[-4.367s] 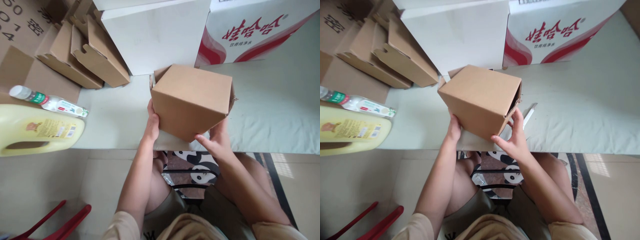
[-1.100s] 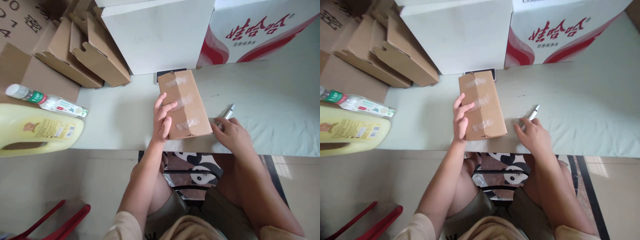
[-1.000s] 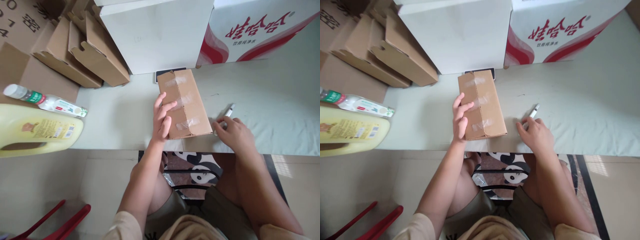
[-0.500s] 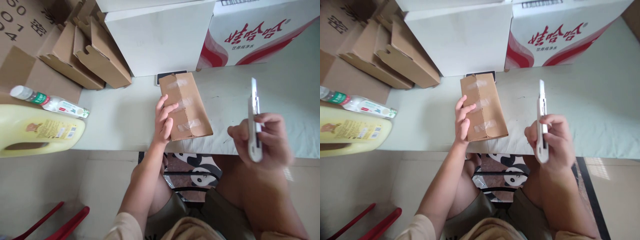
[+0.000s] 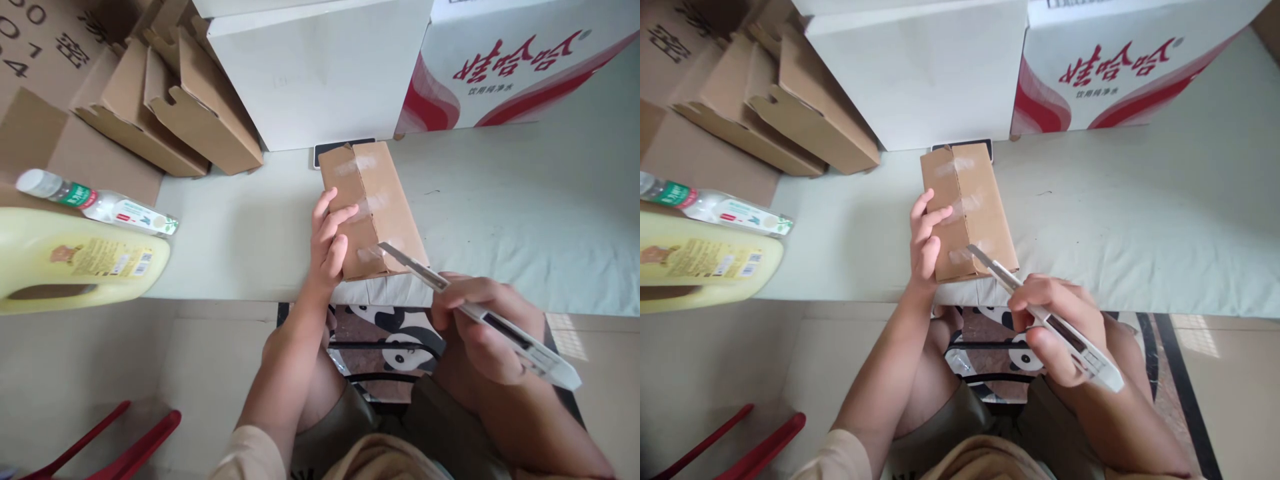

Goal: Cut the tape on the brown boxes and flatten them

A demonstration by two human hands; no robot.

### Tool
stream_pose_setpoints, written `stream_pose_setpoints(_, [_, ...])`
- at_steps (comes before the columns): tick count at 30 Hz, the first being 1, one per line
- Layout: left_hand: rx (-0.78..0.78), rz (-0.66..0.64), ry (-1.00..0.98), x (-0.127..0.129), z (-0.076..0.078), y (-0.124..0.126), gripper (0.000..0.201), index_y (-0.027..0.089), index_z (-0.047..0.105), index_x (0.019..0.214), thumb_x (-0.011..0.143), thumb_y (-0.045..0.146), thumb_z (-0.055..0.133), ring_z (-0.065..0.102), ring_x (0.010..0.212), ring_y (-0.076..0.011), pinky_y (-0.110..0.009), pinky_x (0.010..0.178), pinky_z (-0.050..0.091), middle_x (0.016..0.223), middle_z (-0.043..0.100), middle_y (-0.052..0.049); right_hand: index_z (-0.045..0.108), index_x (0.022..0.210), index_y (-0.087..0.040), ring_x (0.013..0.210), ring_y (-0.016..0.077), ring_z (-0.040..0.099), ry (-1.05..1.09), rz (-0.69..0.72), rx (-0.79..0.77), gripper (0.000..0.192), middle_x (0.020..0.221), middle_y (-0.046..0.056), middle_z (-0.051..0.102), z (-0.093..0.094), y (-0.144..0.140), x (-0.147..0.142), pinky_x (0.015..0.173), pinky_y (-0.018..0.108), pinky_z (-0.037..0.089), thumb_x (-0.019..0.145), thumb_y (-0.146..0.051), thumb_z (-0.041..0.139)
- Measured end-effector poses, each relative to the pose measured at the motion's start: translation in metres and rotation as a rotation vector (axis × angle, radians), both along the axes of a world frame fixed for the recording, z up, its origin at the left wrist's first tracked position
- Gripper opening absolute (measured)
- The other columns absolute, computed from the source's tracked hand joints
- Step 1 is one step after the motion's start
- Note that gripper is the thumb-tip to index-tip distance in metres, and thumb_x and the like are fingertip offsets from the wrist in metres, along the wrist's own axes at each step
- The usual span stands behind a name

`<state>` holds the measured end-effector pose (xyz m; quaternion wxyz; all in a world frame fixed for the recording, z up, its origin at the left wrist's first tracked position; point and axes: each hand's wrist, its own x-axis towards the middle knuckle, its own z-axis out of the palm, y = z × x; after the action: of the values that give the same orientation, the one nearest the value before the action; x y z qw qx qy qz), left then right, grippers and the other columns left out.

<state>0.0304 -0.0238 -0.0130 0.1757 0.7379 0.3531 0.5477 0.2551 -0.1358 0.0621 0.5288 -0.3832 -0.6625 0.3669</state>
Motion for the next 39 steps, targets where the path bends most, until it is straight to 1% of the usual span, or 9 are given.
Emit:
stream_pose_setpoints(3, [-0.002, 0.003, -0.018, 0.001, 0.001, -0.001, 0.049, 0.029, 0.059, 0.139, 0.110, 0.049, 0.025, 0.045, 0.153, -0.0293, -0.054, 0.127, 0.040, 0.160, 0.048, -0.008, 0.069, 0.115, -0.025, 0.047, 0.0127, 0.052, 0.040, -0.060, -0.036, 0.021, 0.064, -0.001, 0.063, -0.003, -0.002, 0.002, 0.042, 0.027, 0.040, 0.100, -0.036, 0.060])
stream_pose_setpoints(7, [0.010, 0.012, -0.005, 0.002, 0.000, -0.001, 0.049, 0.031, 0.058, 0.140, 0.110, 0.051, 0.024, 0.046, 0.152, -0.0286, -0.055, 0.129, 0.037, 0.159, 0.050, -0.007, 0.070, 0.115, -0.023, 0.050, 0.0126, 0.052, 0.014, -0.128, -0.090, 0.030, 0.066, -0.001, 0.063, -0.002, 0.000, 0.000, 0.044, 0.026, 0.041, 0.099, -0.046, 0.061])
stream_pose_setpoints(10, [0.026, 0.041, 0.011, 0.003, -0.001, 0.001, 0.050, 0.033, 0.057, 0.139, 0.110, 0.052, 0.021, 0.047, 0.152, -0.0284, -0.057, 0.129, 0.035, 0.157, 0.052, -0.007, 0.070, 0.112, -0.023, 0.054, 0.0124, 0.056, -0.047, -0.130, -0.079, 0.026, 0.071, 0.000, 0.067, -0.001, 0.001, -0.001, 0.047, 0.025, 0.044, 0.098, -0.043, 0.061])
stream_pose_setpoints(14, [0.033, 0.036, 0.012, 0.003, -0.002, 0.001, 0.048, 0.033, 0.057, 0.138, 0.110, 0.048, 0.021, 0.045, 0.153, -0.0280, -0.057, 0.130, 0.034, 0.153, 0.054, -0.007, 0.071, 0.117, -0.023, 0.057, 0.0129, 0.060, -0.099, -0.070, 0.041, 0.024, 0.076, 0.002, 0.070, 0.000, 0.007, 0.001, 0.048, 0.025, 0.047, 0.096, -0.032, 0.064])
stream_pose_setpoints(19, [0.049, 0.019, -0.002, 0.002, -0.002, 0.002, 0.047, 0.033, 0.057, 0.138, 0.110, 0.048, 0.022, 0.045, 0.153, -0.0290, -0.058, 0.129, 0.035, 0.147, 0.059, -0.007, 0.071, 0.118, -0.024, 0.055, 0.0138, 0.056, -0.138, 0.015, 0.169, 0.024, 0.068, 0.000, 0.059, 0.004, 0.016, -0.002, 0.049, 0.027, 0.045, 0.096, -0.030, 0.065])
stream_pose_setpoints(24, [0.027, 0.043, 0.003, 0.003, -0.003, 0.001, 0.051, 0.035, 0.055, 0.140, 0.109, 0.055, 0.021, 0.047, 0.152, -0.0306, -0.059, 0.128, 0.036, 0.156, 0.053, -0.006, 0.070, 0.115, -0.027, 0.053, 0.0134, 0.056, -0.121, -0.051, 0.052, 0.018, 0.070, -0.001, 0.062, 0.006, 0.009, -0.005, 0.048, 0.028, 0.046, 0.098, -0.029, 0.063])
stream_pose_setpoints(27, [0.030, 0.042, 0.001, 0.003, -0.002, 0.001, 0.054, 0.034, 0.057, 0.139, 0.109, 0.057, 0.019, 0.049, 0.151, -0.0310, -0.059, 0.127, 0.038, 0.157, 0.053, -0.007, 0.071, 0.111, -0.029, 0.046, 0.0110, 0.052, -0.169, -0.079, 0.055, 0.017, 0.067, -0.002, 0.065, 0.009, 0.005, -0.005, 0.044, 0.027, 0.044, 0.094, -0.026, 0.067])
stream_pose_setpoints(32, [-0.006, 0.020, -0.028, 0.001, 0.002, 0.000, 0.050, 0.030, 0.062, 0.136, 0.110, 0.050, 0.024, 0.050, 0.150, -0.0276, -0.049, 0.123, 0.045, 0.155, 0.052, -0.007, 0.075, 0.110, -0.029, 0.039, 0.0108, 0.050, -0.156, -0.154, 0.029, 0.018, 0.057, -0.005, 0.063, 0.011, 0.003, -0.005, 0.040, 0.026, 0.043, 0.094, -0.023, 0.067])
stream_pose_setpoints(39, [0.014, 0.006, -0.061, 0.003, 0.000, 0.001, 0.049, 0.030, 0.062, 0.137, 0.111, 0.047, 0.024, 0.048, 0.151, -0.0270, -0.049, 0.125, 0.042, 0.155, 0.055, -0.007, 0.077, 0.117, -0.030, 0.044, 0.0160, 0.058, -0.166, -0.071, 0.199, 0.033, 0.062, -0.001, 0.068, 0.009, 0.010, 0.003, 0.040, 0.030, 0.043, 0.090, -0.017, 0.065])
